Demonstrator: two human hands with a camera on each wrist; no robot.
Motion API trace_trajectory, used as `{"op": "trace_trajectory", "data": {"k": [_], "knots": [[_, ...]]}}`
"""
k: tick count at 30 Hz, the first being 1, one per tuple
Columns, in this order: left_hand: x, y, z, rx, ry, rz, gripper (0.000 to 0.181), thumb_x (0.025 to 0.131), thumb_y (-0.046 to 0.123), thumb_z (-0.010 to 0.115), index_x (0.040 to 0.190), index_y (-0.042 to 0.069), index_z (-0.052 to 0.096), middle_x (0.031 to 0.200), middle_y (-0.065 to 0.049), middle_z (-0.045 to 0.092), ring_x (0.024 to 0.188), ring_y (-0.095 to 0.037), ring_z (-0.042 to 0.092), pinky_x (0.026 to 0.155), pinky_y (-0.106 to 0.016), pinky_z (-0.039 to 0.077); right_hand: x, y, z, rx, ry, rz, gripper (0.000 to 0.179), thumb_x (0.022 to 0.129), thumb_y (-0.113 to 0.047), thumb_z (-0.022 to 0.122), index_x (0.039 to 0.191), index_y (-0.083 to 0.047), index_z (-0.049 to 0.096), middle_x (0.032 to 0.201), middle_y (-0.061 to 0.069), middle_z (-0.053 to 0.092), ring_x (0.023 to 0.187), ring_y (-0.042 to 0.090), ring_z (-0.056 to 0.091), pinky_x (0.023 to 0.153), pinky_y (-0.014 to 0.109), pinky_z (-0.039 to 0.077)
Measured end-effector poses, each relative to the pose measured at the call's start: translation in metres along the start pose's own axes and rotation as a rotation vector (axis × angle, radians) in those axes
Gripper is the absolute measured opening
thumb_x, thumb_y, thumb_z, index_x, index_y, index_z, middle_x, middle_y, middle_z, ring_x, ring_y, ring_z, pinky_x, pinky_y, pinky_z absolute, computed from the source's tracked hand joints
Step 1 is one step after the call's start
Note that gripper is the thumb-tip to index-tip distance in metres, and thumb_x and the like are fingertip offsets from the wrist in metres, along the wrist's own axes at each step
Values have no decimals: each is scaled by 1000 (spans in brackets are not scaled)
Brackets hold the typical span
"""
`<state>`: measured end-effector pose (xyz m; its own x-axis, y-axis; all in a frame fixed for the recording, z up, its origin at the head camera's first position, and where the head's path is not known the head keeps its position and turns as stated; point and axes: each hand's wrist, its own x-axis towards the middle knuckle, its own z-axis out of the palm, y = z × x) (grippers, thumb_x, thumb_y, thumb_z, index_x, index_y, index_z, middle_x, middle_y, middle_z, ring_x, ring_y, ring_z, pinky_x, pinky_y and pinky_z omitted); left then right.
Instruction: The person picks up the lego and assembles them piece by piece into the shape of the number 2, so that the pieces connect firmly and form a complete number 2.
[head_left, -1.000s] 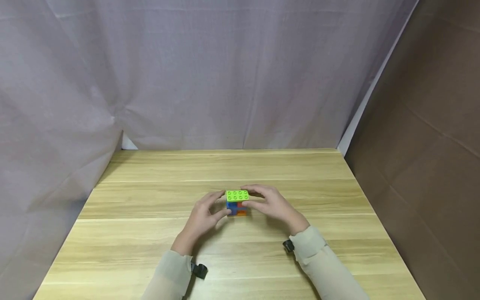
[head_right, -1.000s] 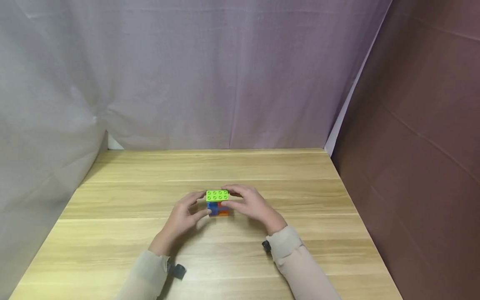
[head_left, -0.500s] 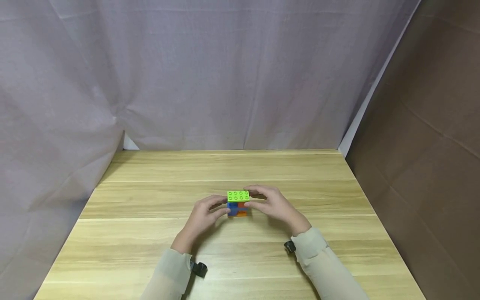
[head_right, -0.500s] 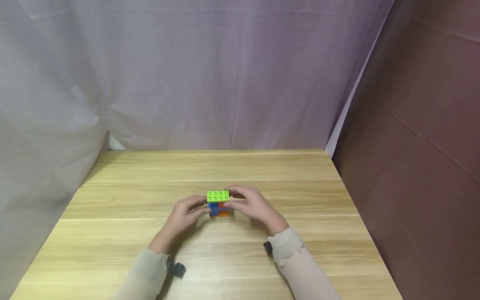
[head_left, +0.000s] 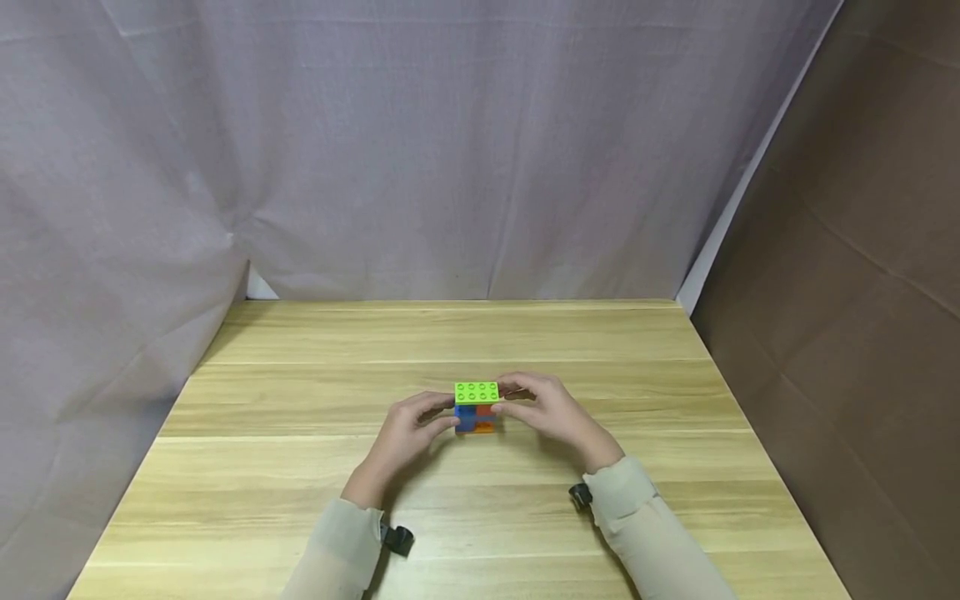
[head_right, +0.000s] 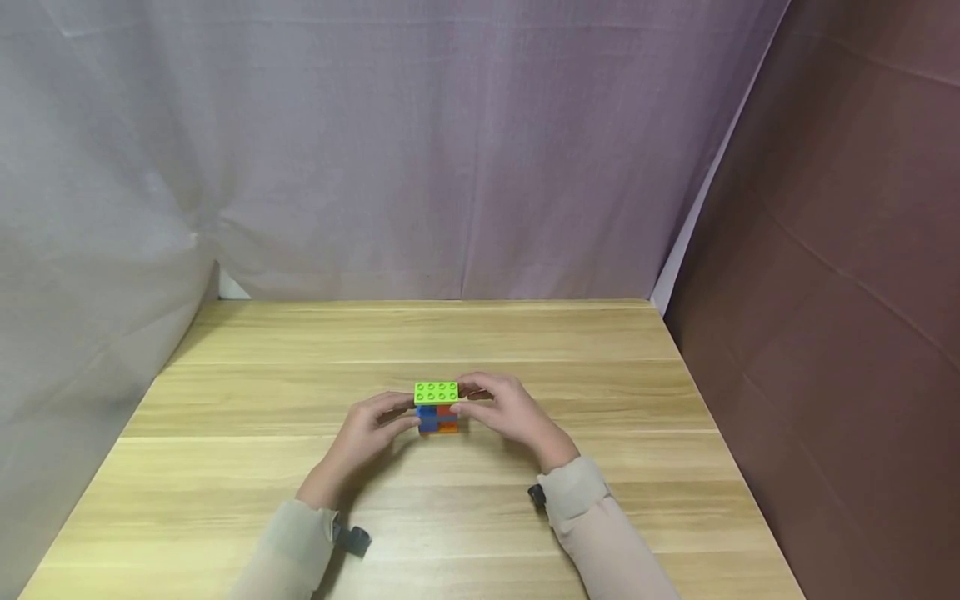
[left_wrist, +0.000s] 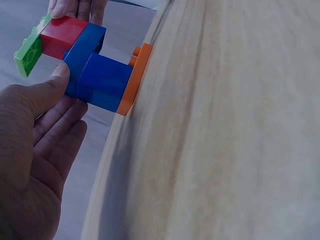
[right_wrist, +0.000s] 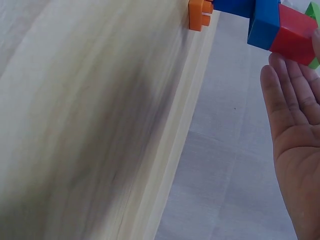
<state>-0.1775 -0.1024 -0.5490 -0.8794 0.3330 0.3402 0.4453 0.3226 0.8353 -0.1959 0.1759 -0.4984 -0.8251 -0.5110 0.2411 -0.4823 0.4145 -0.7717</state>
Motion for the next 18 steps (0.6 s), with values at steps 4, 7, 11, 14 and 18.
{"op": "trace_trajectory", "data": {"k": [4, 7, 11, 14, 18], "knots": [[0, 0, -1, 62, 11, 9, 34, 88, 25, 79, 122, 22, 73, 119, 9, 71, 110, -11, 66, 97, -29, 53, 0, -1, 0, -22, 0, 17, 32, 91, -36, 75, 120, -23, 70, 115, -9, 71, 107, 19, 68, 92, 39, 57], [1, 0, -2, 85, 9, 5, 35, 88, 27, 78, 123, 23, 72, 119, 9, 71, 111, -9, 66, 98, -29, 52, 1, -2, 0, -23, -2, 26, 31, 91, -36, 75, 119, -25, 70, 114, -11, 71, 107, 17, 68, 93, 38, 56], [0, 0, -2, 82, 0, -1, 36, 89, 28, 78, 125, 23, 72, 121, 9, 70, 112, -9, 65, 98, -28, 52, 0, -3, 1, 1, -4, 25, 30, 91, -33, 76, 119, -24, 70, 115, -10, 71, 106, 13, 67, 93, 38, 57], [-1, -1, -2, 64, 2, 7, 36, 89, 27, 78, 125, 22, 72, 120, 9, 70, 112, -11, 66, 97, -28, 53, -1, -3, 2, 21, 1, 25, 31, 91, -32, 76, 120, -22, 69, 115, -8, 71, 106, 12, 68, 92, 39, 57], [-1, 0, 0, 29, 8, 7, 36, 88, 24, 79, 123, 21, 72, 120, 8, 71, 111, -12, 67, 95, -27, 54, -3, -2, 2, 17, 19, 23, 33, 91, -33, 76, 120, -21, 69, 114, -7, 72, 104, 11, 68, 91, 37, 57]]}}
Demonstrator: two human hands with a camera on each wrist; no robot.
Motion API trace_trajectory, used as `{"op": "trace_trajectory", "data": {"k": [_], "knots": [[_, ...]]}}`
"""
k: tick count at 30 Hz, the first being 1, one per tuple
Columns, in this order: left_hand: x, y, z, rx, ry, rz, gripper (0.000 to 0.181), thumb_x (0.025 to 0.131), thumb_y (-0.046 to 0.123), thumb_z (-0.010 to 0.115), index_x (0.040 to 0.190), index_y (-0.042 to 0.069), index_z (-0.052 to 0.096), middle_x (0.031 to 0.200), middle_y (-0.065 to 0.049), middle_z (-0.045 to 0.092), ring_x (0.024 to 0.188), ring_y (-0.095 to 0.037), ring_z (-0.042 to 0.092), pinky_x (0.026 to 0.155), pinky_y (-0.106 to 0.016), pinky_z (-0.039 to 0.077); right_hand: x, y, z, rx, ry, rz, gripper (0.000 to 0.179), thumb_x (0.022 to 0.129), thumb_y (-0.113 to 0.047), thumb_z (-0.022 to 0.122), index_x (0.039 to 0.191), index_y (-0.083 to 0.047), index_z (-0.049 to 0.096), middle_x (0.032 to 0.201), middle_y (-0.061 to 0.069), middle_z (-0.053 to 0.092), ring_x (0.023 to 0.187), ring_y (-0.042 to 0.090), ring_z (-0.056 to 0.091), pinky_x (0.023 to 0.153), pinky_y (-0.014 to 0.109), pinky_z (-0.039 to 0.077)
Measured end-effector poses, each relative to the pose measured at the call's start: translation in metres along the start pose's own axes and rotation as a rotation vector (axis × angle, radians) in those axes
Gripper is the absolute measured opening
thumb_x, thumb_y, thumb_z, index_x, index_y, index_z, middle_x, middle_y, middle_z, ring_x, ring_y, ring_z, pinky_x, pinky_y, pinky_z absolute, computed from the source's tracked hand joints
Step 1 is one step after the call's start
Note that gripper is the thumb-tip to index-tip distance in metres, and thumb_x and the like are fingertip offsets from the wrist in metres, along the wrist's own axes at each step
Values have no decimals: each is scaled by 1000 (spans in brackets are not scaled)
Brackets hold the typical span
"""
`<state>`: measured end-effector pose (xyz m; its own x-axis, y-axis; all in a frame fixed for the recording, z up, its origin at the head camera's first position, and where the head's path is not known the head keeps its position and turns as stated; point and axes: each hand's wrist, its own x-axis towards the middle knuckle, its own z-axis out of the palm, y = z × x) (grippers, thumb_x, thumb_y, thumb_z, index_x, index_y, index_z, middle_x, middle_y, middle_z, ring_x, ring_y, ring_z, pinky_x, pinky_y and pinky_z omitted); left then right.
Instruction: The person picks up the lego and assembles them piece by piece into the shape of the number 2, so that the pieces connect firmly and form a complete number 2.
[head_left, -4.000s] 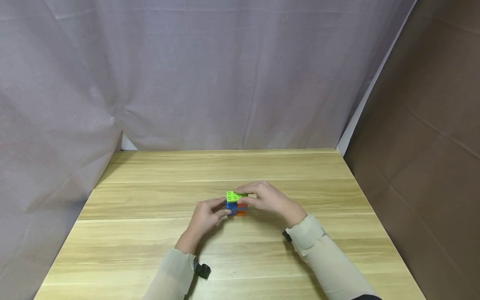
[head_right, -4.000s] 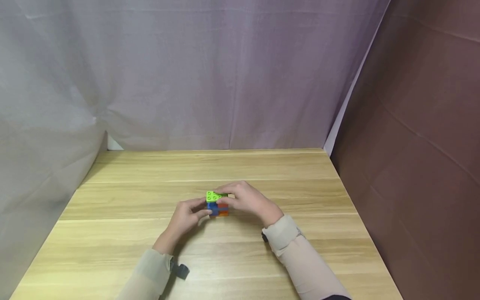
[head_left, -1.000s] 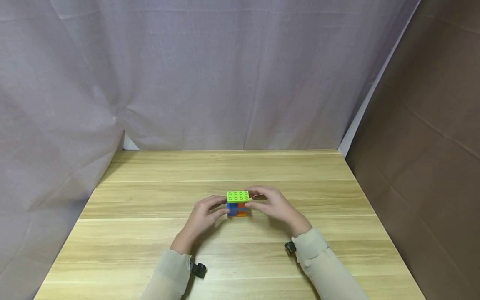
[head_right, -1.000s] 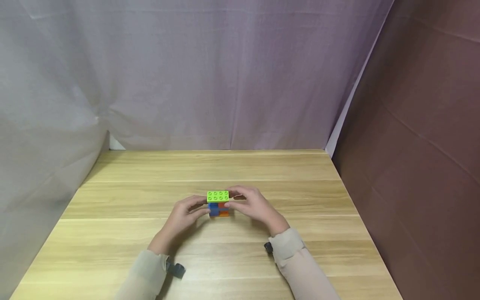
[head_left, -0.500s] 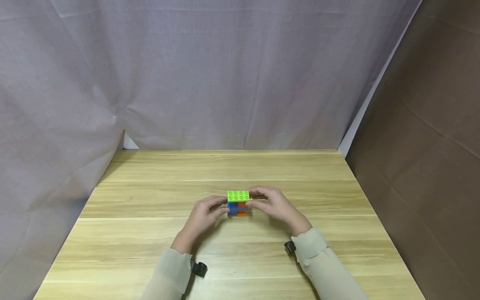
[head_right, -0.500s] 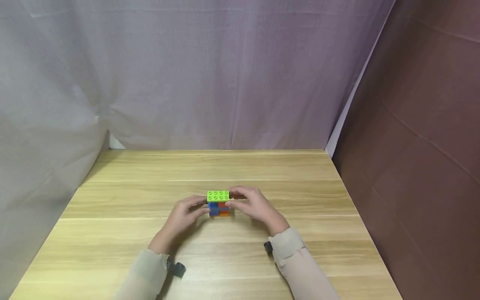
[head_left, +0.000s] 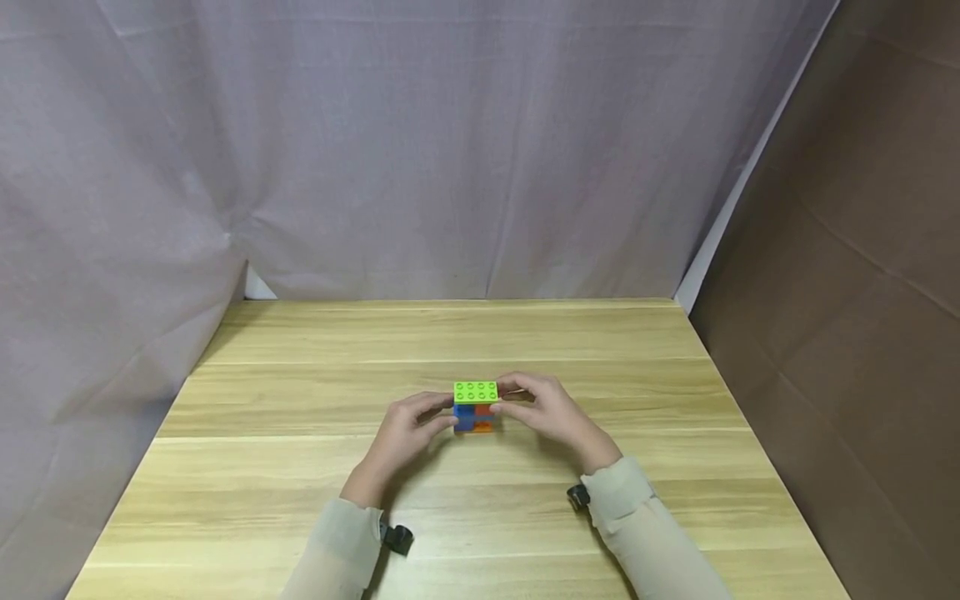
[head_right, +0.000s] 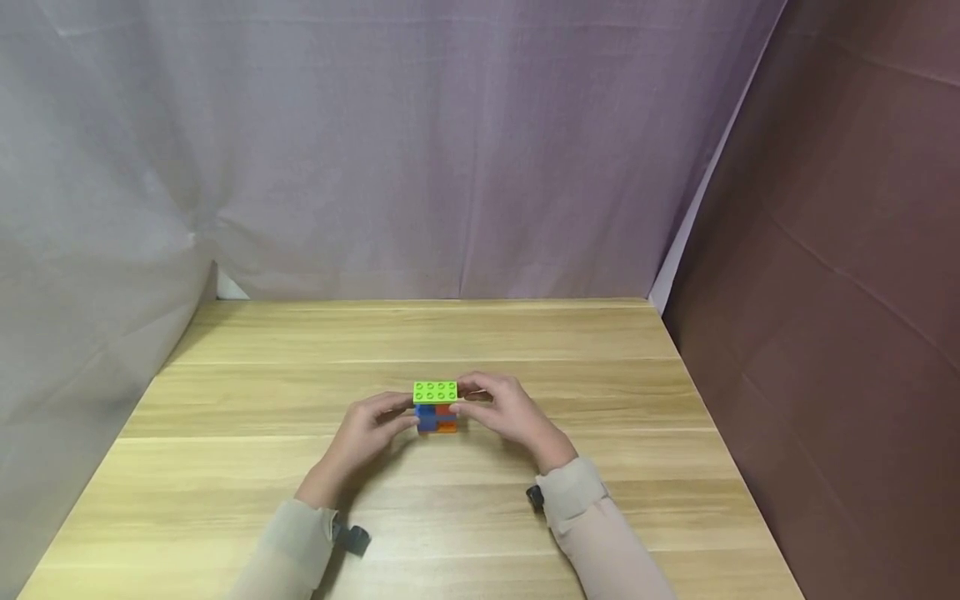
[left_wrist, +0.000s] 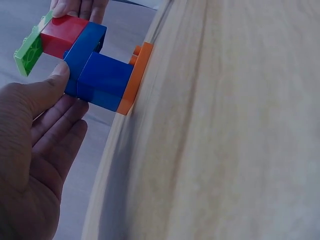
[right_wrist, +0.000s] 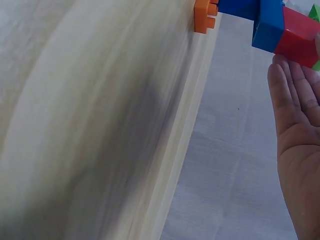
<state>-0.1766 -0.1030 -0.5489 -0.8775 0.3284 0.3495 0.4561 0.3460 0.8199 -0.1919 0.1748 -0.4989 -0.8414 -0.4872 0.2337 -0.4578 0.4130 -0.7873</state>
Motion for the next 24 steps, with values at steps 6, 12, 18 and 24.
{"op": "trace_trajectory", "data": {"k": [6, 12, 18, 24], "knots": [[0, 0, 2, -52, -14, -53, 36, 86, 24, 80, 121, 20, 72, 119, 5, 71, 110, -15, 68, 93, -27, 55, -2, 1, 1, 3, 18, -25, 36, 90, -29, 77, 123, -16, 70, 114, -3, 72, 103, 13, 69, 90, 37, 58], [4, 0, 0, -98, -32, -129, 32, 86, 28, 80, 117, 22, 74, 116, 8, 72, 108, -17, 69, 92, -27, 55, 0, 2, 1, 6, 28, -29, 35, 91, -26, 77, 123, -15, 70, 114, -3, 72, 102, 13, 69, 91, 38, 57], [8, 3, -3, -140, -84, -222, 28, 88, 31, 79, 114, 21, 75, 114, 6, 72, 103, -14, 69, 91, -30, 57, 4, 1, 0, 28, 29, 1, 35, 91, -30, 76, 121, -12, 71, 112, 1, 73, 99, 15, 70, 90, 36, 58], [11, 6, -8, -171, -128, -328, 32, 89, 40, 77, 115, 21, 74, 115, 6, 72, 105, -15, 67, 97, -41, 53, 10, 4, 0, 108, 24, 164, 38, 90, -35, 77, 118, -10, 71, 109, 2, 73, 98, 17, 69, 87, 31, 58]]}}
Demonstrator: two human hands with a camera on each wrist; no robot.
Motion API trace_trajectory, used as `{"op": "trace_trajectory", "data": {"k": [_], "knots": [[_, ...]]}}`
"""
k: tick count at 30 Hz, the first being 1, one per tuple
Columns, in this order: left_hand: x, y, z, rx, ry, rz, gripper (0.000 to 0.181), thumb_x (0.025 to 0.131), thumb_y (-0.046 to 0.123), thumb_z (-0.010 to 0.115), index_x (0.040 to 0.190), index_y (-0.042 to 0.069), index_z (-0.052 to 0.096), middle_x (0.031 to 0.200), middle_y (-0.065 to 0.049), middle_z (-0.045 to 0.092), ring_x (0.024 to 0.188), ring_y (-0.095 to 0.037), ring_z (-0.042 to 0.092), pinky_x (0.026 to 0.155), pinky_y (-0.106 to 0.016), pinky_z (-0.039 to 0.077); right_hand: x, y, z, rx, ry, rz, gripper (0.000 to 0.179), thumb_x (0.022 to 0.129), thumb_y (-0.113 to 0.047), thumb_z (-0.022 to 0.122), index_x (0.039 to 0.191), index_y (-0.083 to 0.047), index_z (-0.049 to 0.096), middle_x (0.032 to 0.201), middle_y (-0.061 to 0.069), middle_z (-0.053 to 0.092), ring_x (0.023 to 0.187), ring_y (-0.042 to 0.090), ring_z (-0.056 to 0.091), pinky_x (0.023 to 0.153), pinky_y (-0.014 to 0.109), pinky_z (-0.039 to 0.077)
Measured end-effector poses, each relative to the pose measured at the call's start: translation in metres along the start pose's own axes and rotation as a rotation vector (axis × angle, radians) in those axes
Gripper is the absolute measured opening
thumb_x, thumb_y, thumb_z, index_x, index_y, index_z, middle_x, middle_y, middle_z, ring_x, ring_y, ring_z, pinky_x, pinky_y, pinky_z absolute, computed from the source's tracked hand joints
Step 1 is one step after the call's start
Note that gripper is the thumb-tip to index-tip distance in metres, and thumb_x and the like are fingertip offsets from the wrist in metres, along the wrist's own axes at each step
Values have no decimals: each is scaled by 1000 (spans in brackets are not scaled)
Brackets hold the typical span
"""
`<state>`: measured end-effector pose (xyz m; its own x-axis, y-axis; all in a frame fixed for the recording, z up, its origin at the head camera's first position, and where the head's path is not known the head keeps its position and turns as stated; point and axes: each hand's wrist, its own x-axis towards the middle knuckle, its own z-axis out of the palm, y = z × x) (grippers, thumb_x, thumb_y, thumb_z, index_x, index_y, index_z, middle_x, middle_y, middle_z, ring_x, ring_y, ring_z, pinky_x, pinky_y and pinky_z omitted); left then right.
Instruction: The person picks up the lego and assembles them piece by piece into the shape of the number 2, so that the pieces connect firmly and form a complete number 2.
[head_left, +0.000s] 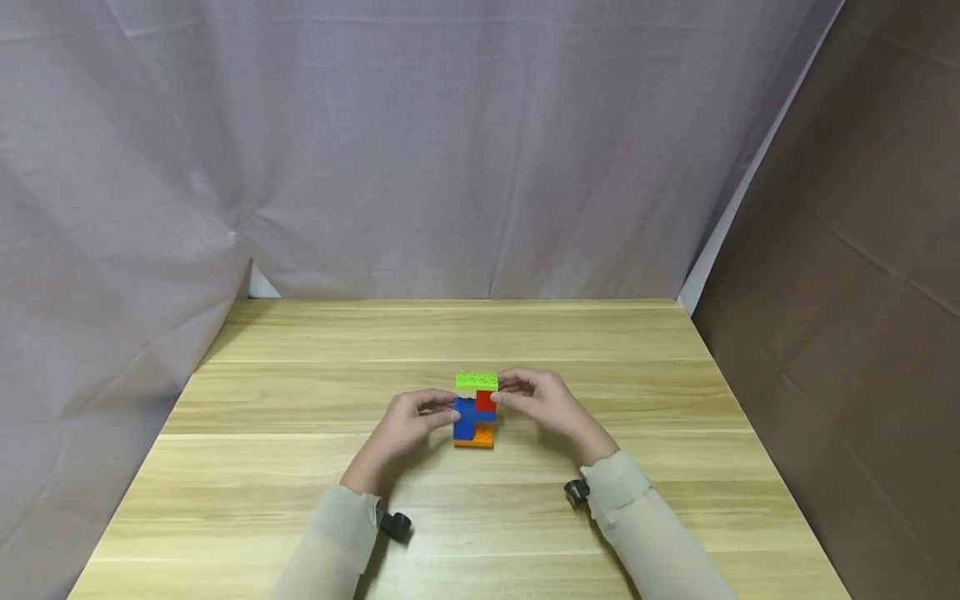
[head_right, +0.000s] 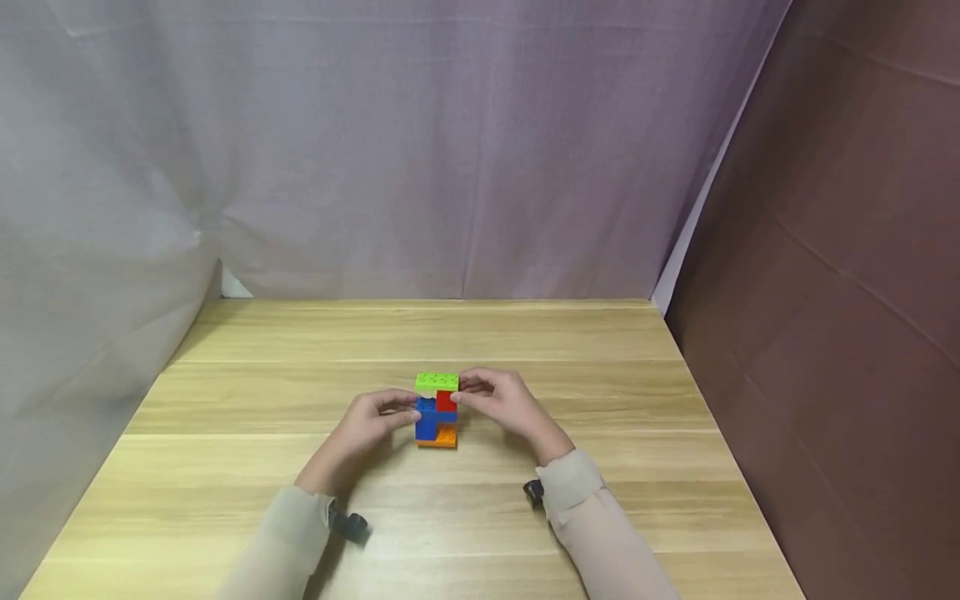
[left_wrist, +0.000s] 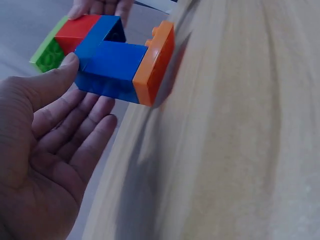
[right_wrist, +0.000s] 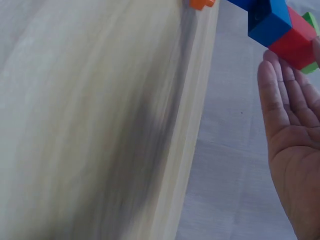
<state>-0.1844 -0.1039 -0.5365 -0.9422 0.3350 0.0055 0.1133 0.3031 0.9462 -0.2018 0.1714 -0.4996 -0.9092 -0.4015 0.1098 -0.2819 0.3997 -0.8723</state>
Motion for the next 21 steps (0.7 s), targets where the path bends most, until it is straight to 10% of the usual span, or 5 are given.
{"op": "trace_trajectory", "data": {"k": [21], "knots": [[13, 3, 1, -204, -136, -234, 37, 95, 26, 72, 116, -4, 70, 109, -13, 73, 100, -26, 71, 86, -36, 59, 20, 18, 5, 278, -91, 297, 38, 94, -25, 73, 118, 5, 68, 104, 16, 73, 95, 29, 71, 90, 47, 58]]}}
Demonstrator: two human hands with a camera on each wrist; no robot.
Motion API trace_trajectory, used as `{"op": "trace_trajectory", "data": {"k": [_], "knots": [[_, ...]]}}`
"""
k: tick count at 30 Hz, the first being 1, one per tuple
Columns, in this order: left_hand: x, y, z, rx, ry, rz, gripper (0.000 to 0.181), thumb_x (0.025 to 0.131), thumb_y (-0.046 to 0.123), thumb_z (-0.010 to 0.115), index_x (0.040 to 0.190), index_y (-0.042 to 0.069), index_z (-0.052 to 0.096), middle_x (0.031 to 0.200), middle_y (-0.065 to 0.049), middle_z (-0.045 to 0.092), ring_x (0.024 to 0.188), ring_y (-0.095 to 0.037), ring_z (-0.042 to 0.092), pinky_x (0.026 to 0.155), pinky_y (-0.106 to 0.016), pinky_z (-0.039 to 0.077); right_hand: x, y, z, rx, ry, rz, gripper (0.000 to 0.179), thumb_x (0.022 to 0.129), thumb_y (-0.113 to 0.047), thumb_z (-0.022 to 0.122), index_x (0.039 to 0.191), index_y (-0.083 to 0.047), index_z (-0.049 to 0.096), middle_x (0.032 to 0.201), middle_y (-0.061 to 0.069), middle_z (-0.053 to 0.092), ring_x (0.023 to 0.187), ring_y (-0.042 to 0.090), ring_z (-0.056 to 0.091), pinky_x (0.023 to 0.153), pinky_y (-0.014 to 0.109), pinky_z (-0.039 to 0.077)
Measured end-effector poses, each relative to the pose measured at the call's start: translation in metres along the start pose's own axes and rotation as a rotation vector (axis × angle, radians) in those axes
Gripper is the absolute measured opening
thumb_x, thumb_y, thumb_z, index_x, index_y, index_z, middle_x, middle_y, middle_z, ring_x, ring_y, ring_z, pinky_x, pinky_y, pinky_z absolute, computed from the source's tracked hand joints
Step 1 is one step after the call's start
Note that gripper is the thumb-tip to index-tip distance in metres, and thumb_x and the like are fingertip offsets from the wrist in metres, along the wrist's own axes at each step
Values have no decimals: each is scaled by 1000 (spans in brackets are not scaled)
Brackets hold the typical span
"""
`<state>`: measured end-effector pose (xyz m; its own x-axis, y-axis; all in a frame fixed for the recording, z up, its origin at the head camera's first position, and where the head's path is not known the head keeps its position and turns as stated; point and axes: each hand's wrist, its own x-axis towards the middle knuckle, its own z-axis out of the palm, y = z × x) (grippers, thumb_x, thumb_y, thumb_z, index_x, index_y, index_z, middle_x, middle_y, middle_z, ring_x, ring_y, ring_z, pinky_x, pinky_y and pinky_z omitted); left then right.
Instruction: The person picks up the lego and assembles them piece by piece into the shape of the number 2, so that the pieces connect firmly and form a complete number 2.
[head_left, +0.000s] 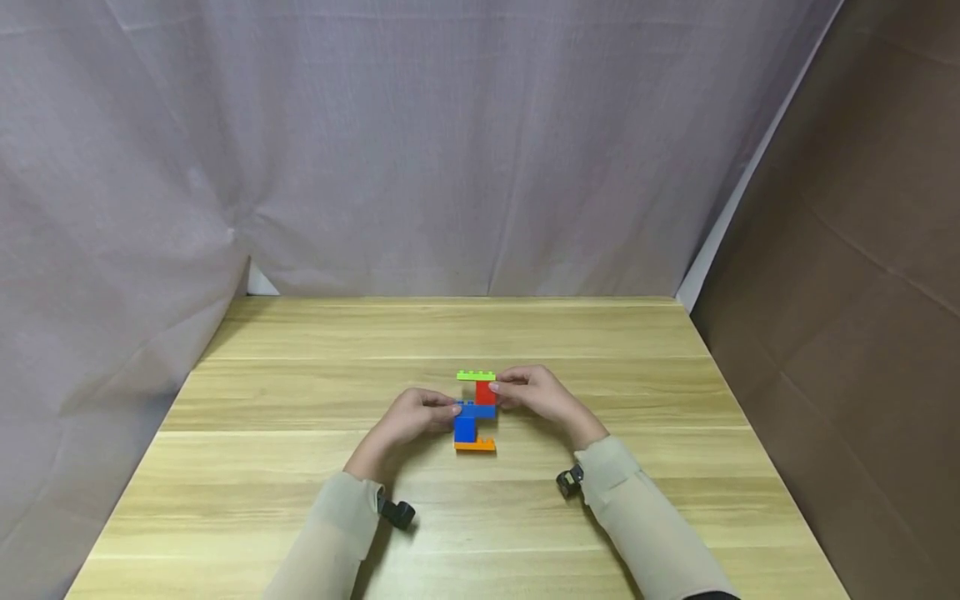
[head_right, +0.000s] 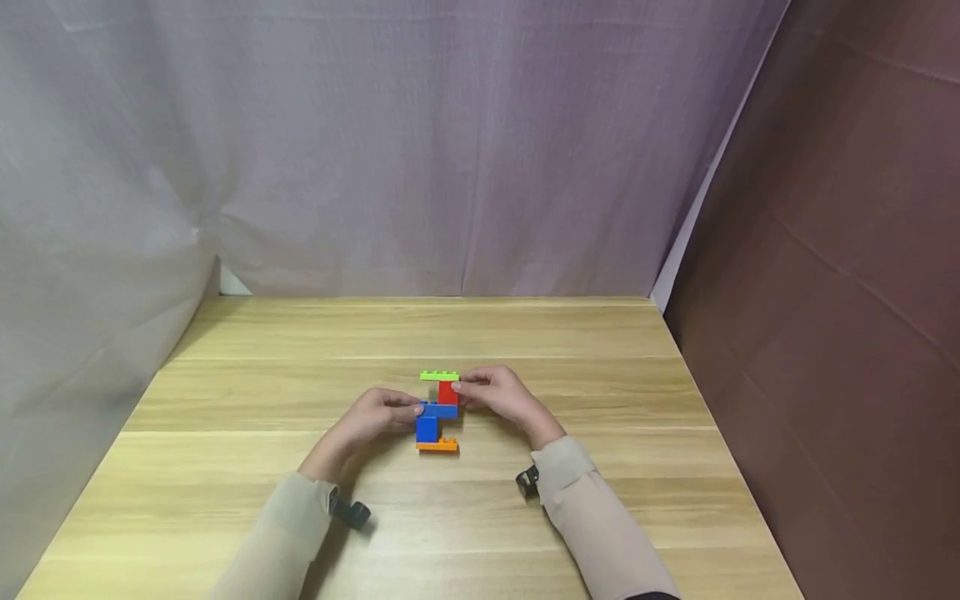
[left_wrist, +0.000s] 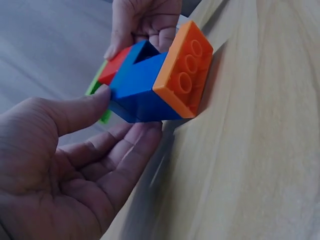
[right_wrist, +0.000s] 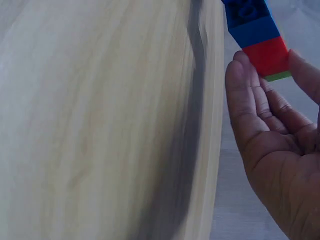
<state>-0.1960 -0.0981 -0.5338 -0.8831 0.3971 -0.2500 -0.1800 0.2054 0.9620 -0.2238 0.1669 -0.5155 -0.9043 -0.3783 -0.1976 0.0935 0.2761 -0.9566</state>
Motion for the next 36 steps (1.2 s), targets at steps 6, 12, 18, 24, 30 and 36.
{"op": "trace_trajectory", "data": {"k": [6, 12, 18, 24, 30, 36], "knots": [[6, -1, 2, -30, -17, -28, 35, 97, 18, 69, 117, -10, 67, 110, -19, 72, 100, -29, 72, 85, -37, 60, 5, 4, 1, 75, 8, 92, 39, 95, -20, 73, 119, 9, 66, 103, 19, 72, 95, 31, 71, 88, 43, 59], [7, -1, 3, -24, -9, -53, 33, 96, 18, 69, 115, -10, 68, 110, -18, 72, 98, -28, 72, 84, -35, 60, 8, 5, 1, 71, 7, 139, 39, 95, -21, 72, 119, 9, 66, 103, 18, 73, 93, 29, 71, 86, 41, 60], [7, 0, 5, 2, -5, -75, 31, 96, 18, 70, 111, -9, 70, 104, -16, 74, 93, -26, 73, 81, -34, 61, 9, 5, 4, 71, 9, 182, 36, 96, -17, 69, 117, 12, 66, 99, 18, 73, 86, 26, 72, 81, 39, 61], [7, 3, 6, 33, 4, -102, 30, 96, 19, 70, 108, -8, 72, 100, -15, 74, 89, -24, 74, 79, -34, 61, 9, 5, 6, 84, 20, 199, 35, 96, -16, 69, 117, 12, 66, 97, 17, 73, 84, 26, 72, 81, 38, 61], [4, 5, 6, 59, 14, -110, 27, 95, 17, 71, 106, -7, 73, 97, -14, 75, 87, -24, 74, 77, -33, 61, 9, 6, 8, 108, 22, 208, 33, 95, -15, 70, 113, 13, 67, 93, 17, 73, 82, 25, 72, 79, 38, 61], [4, 4, 8, 57, 33, -109, 24, 95, 17, 71, 105, -5, 74, 97, -14, 75, 87, -23, 74, 76, -33, 62, 7, 2, 11, 10, 41, 205, 33, 95, -17, 71, 111, 10, 69, 91, 16, 73, 79, 26, 73, 75, 36, 62]]}}
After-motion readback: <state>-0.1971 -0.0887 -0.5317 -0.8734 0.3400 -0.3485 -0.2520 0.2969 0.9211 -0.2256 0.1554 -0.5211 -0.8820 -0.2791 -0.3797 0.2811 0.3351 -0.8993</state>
